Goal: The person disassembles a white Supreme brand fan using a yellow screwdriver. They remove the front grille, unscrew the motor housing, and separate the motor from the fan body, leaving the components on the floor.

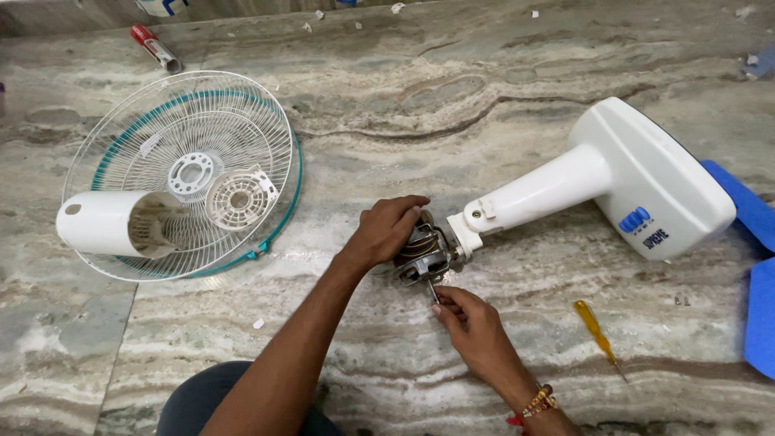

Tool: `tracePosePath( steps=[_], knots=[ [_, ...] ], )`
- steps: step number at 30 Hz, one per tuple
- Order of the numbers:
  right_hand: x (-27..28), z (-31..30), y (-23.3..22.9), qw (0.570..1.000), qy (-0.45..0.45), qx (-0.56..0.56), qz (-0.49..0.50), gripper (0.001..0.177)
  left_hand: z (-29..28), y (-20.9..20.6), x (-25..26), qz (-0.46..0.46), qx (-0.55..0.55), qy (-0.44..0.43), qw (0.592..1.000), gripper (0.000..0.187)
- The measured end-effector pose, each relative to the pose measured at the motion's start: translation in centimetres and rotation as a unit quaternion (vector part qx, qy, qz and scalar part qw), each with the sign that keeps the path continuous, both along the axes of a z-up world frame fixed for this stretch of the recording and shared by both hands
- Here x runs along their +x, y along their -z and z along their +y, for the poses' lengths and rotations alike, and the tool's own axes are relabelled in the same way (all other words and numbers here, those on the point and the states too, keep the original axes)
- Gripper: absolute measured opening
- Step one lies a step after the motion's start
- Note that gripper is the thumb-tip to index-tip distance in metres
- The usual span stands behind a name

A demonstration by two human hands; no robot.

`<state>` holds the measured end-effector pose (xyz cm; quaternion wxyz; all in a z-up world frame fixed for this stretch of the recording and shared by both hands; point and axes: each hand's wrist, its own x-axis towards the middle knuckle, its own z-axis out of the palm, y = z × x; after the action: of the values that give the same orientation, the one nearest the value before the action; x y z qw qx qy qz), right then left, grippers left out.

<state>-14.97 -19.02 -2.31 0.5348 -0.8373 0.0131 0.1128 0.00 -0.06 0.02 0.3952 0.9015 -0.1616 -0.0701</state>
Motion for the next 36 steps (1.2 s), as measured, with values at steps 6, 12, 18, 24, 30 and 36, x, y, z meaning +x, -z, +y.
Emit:
tracePosePath(
  steps=[6, 12, 18, 24, 30, 36],
  knots=[
    [0.6, -1.0, -0.2, 0.998, -0.01, -0.034, -0.046, 0.031, 0.2, -0.2, 0.1, 0.017, -0.014, -0.033, 0.999, 0.047],
    [2.0, -3.4, -0.3, 0.996, 0.035, -0.068, -0.049, 0.029, 0.5, -0.7, -0.3, -0.016, -0.004, -0.05, 0.999, 0.05],
    [2.3, -4.5, -0.7, 0.99, 0.086, -0.061, -0.094, 0.029, 0.2, -1.6, -0.5, -0.043, -0.042, -0.07, 0.996, 0.052],
    [2.4, -5.1, -0.9, 0.988, 0.109, -0.043, -0.099, 0.029, 0.1, -2.5, -1.1, -0.055, -0.038, -0.081, 0.994, 0.057],
    [2.2, -6.2, -1.8, 0.982, 0.113, -0.064, -0.138, 0.028, 0.9, -2.6, -2.7, -0.128, -0.012, -0.066, 0.989, 0.059],
    [2.0, -8.7, -4.6, 0.96, 0.146, -0.083, -0.223, 0.027, -1.1, -3.8, -7.8, -0.232, 0.091, -0.064, 0.966, 0.067]
  ],
)
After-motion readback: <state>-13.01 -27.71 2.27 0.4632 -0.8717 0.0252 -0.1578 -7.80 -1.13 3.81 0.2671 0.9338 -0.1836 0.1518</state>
